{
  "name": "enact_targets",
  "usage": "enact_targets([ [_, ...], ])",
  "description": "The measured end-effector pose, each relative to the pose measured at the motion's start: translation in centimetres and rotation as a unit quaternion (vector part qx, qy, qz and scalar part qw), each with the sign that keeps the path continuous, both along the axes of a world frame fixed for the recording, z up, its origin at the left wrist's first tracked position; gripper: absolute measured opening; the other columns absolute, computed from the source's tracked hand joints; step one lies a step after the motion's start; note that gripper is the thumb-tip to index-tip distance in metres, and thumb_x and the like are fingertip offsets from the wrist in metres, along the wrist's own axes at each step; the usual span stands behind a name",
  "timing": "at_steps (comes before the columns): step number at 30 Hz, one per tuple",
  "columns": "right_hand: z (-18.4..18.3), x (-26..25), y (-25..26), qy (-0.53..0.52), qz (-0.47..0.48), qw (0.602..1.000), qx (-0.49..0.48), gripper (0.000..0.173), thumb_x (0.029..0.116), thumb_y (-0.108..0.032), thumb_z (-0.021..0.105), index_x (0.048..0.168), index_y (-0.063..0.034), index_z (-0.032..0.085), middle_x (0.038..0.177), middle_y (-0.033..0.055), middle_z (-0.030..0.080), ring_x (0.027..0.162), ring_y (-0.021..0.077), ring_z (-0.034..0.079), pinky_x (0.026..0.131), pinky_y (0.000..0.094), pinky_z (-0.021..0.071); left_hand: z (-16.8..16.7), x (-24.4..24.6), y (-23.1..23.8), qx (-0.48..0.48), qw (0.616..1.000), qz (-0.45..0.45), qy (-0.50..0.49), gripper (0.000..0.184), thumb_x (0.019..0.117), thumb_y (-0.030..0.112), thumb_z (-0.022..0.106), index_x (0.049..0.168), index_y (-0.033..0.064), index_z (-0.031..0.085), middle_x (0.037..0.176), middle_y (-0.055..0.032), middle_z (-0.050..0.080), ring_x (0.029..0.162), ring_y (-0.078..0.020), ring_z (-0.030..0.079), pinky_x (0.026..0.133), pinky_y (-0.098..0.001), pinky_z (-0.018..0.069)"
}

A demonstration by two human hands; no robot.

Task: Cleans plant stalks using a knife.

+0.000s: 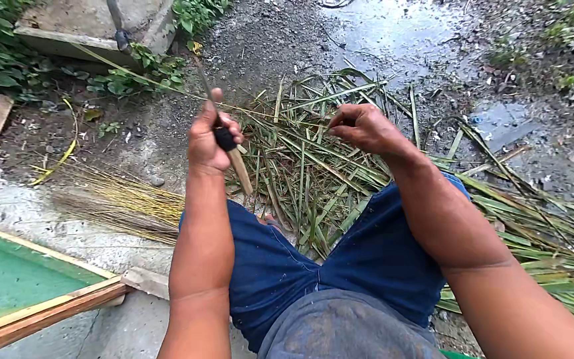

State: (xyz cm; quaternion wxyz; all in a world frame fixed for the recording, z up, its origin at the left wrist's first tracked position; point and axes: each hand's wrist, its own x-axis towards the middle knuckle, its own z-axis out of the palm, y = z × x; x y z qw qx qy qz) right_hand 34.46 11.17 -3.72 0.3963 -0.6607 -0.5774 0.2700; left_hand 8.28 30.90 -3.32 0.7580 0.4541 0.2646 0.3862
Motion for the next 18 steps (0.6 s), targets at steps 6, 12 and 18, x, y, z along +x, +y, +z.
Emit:
enact_targets([
  [6, 0.4, 1.5, -0.7, -0.023, -0.07, 0.997, -0.039, 0.011, 0.0981, -0.013, 0.064, 0.103, -0.0076, 0.072, 0.078, 0.0033, 0.063, 0.067, 0.0124, 0.057, 0.066, 0.0374, 0.0499, 0.1, -1.4, 1.7, -0.063, 0.981, 0.177, -0.059, 0.032, 0.1126, 0.039, 0.032, 0.117, 0.0217, 0.059, 0.069, 0.0056, 0.057, 0.055, -0.007, 0.057, 0.051, -0.0239, 0.0526],
  [12, -0.2, -0.3, 0.7, -0.024, -0.061, 0.997, -0.032, 0.018, 0.0986, -0.009, 0.058, 0.112, -0.0058, 0.071, 0.089, 0.0073, 0.068, 0.075, 0.016, 0.062, 0.074, 0.0418, 0.0537, -1.6, 2.8, -5.3, 0.063, 0.993, -0.035, 0.097, 0.037, 0.1105, 0.024, 0.035, 0.145, 0.0148, 0.044, 0.069, 0.0039, 0.058, 0.057, -0.0095, 0.062, 0.052, -0.0266, 0.0567],
  [18, -0.5, -2.1, 1.0, -0.022, 0.018, 0.999, -0.046, 0.015, 0.1007, -0.015, 0.06, 0.107, -0.0071, 0.072, 0.083, 0.0046, 0.066, 0.07, 0.0139, 0.06, 0.07, 0.0384, 0.0529, -1.8, 3.7, -5.6, 0.022, 0.99, -0.12, 0.069, 0.032, 0.1108, 0.022, 0.039, 0.135, 0.0111, 0.056, 0.068, 0.0017, 0.06, 0.055, -0.01, 0.061, 0.052, -0.0255, 0.0565],
])
